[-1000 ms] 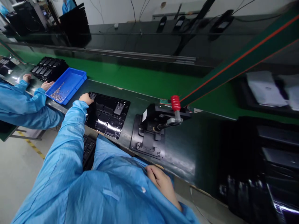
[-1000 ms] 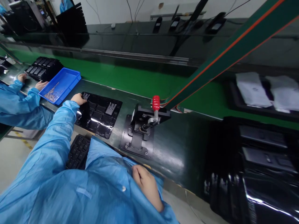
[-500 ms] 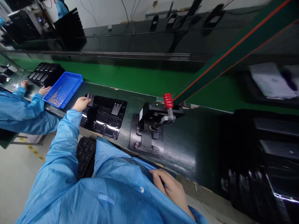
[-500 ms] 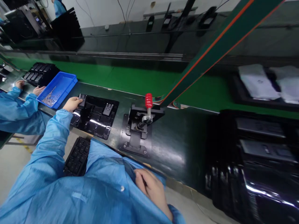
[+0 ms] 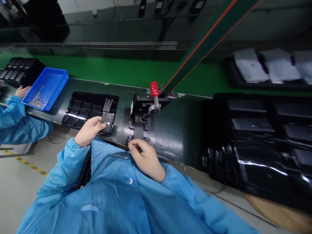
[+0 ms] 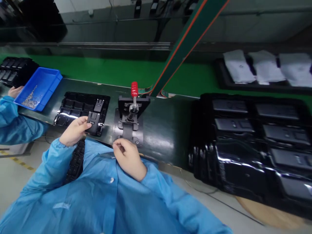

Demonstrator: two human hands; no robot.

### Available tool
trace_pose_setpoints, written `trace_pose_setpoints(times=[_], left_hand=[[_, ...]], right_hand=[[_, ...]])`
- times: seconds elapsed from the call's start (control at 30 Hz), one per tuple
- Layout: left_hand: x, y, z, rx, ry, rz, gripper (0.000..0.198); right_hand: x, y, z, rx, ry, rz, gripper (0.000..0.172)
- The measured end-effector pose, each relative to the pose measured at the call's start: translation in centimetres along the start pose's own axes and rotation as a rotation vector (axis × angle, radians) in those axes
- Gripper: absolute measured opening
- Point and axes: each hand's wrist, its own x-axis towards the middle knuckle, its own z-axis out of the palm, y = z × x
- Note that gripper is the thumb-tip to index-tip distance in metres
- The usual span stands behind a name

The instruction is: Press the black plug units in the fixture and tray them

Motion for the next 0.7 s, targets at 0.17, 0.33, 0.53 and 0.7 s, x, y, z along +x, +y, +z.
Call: trace_pose_setpoints(times=[0.17, 0.33, 0.53, 0.7], left_hand=[[-1.7, -1.5, 3.6, 0.014, -0.138, -0.038, 0.036], [-2.3, -3.2, 6.1, 0.006, -0.180, -0.069, 0.039], [-1.9, -4.7, 7.8, 0.253, -0.192, -0.057, 0.033], [-0.8, -5.8, 8.8, 0.506, -0.266, -0.085, 0.043]], right_hand=[[2.0, 0.1, 0.7, 0.271, -0.027, 0.169, 0.027], [2.6, 0.2, 0.2, 0.402, -0.090, 0.199, 0.028], [1.7, 2.0, -0.9, 0.367, -0.086, 0.283, 0.026], [1.1, 3.8, -2.1, 0.283, -0.034, 0.334, 0.023]])
